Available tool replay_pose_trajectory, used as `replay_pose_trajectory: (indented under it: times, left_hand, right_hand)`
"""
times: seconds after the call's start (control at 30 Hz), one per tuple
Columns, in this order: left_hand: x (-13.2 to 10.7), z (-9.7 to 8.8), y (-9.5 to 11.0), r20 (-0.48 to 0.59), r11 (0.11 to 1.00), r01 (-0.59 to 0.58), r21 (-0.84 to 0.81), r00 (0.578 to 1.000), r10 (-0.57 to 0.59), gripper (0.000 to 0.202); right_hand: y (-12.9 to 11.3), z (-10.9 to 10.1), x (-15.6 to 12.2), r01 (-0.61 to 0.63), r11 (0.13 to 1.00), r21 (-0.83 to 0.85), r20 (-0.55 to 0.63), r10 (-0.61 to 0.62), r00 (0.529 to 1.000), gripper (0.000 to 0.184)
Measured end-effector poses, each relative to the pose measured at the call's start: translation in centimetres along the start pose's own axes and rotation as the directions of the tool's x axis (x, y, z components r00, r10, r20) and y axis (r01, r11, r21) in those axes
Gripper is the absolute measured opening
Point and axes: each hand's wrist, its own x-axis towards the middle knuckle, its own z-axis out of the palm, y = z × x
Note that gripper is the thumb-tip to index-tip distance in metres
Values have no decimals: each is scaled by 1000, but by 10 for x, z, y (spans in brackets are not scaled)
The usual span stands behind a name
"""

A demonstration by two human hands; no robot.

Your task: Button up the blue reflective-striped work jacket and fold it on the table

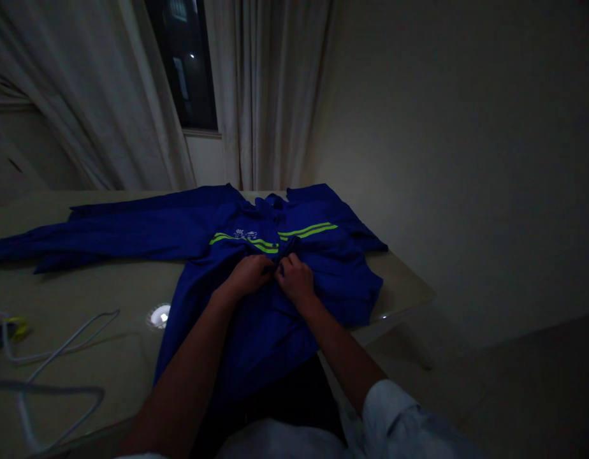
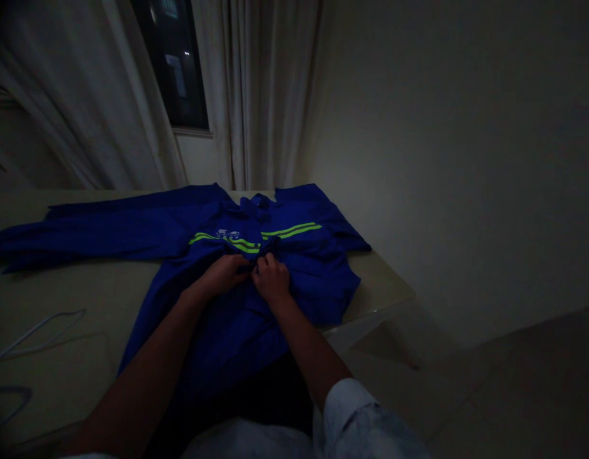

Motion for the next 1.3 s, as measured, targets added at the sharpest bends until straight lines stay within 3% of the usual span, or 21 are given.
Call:
replay_pose_trajectory:
  times: [0.23, 0.57, 0.73, 1.07, 1.3]
  left_hand:
    - [1, 2, -8, -35, 996, -30, -78, 999, 27, 23]
    - [-6, -1, 5, -20, 996, -35, 77, 999, 36, 23]
    - [-5, 0, 6, -6, 993, -56, 100, 998, 56, 24]
    - [-4, -2, 6, -30, 1000, 9, -10, 999, -9, 22]
    - [-4, 4, 5, 21, 999, 7, 32, 1000, -8, 28]
  right_hand:
    - [-2, 2, -2, 36, 995, -88, -53, -41, 998, 10]
    - [-3, -1, 0, 75, 988, -134, 34, -71, 997, 11]
    - [-2, -2, 0, 116, 988, -99, 62, -110, 992, 12]
    - [-1, -3, 0, 48, 999, -25, -20, -48, 999, 13]
    - [1, 0, 4, 151, 985, -80, 87, -144, 986, 13]
